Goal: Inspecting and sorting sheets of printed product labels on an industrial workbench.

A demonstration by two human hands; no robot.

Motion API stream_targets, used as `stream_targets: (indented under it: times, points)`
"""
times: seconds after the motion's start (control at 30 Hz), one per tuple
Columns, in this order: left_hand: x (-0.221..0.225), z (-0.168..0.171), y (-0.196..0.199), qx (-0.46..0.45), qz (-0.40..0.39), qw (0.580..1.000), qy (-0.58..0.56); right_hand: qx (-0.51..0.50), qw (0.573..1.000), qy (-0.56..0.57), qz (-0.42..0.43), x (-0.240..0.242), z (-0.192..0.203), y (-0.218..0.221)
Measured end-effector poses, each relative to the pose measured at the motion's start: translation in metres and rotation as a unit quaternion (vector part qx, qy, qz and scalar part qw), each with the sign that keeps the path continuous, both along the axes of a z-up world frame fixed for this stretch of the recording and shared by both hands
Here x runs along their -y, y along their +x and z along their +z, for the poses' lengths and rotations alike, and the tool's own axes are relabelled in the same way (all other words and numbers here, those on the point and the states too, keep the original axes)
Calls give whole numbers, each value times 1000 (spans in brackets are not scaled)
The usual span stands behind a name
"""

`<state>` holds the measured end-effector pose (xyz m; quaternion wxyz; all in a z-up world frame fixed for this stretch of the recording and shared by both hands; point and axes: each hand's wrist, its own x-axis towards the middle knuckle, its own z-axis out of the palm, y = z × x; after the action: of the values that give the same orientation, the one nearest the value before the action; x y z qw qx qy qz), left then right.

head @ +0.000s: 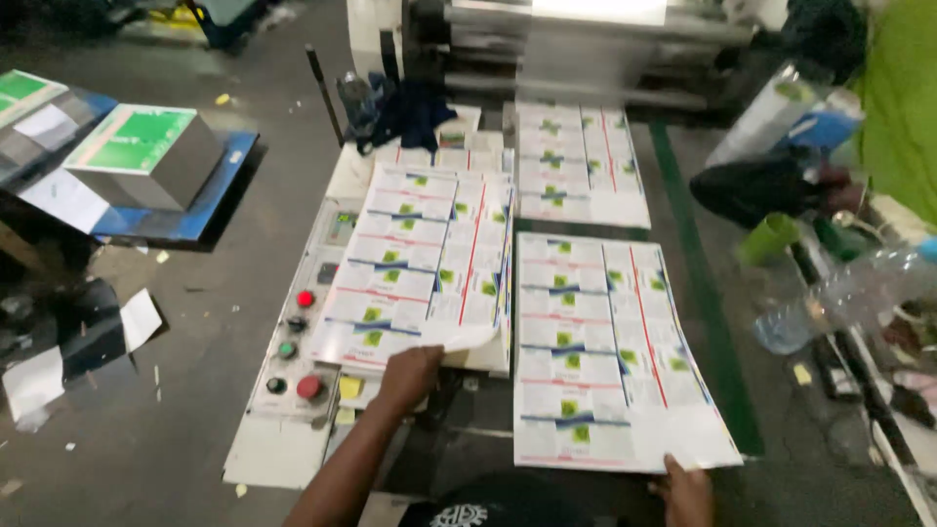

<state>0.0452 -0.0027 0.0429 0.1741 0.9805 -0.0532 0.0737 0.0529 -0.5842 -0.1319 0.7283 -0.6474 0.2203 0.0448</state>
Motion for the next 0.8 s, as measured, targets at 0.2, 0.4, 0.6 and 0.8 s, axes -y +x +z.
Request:
stream_targets:
  times: [0.2, 0.4, 0.6, 0.8]
  points:
    - [4, 42, -14, 86, 58, 990, -90, 6, 1000, 24, 2, -61, 41, 39]
    - [9, 41, -21, 138, 82, 977, -140, 24, 997, 59, 37, -92, 69, 121]
    - [17, 45, -27, 211, 102, 958, -165, -51, 998, 22, 34, -100, 90, 118]
    - [71, 46, -32, 224, -23, 948, -226, -162, 973, 21, 161, -136, 54, 76]
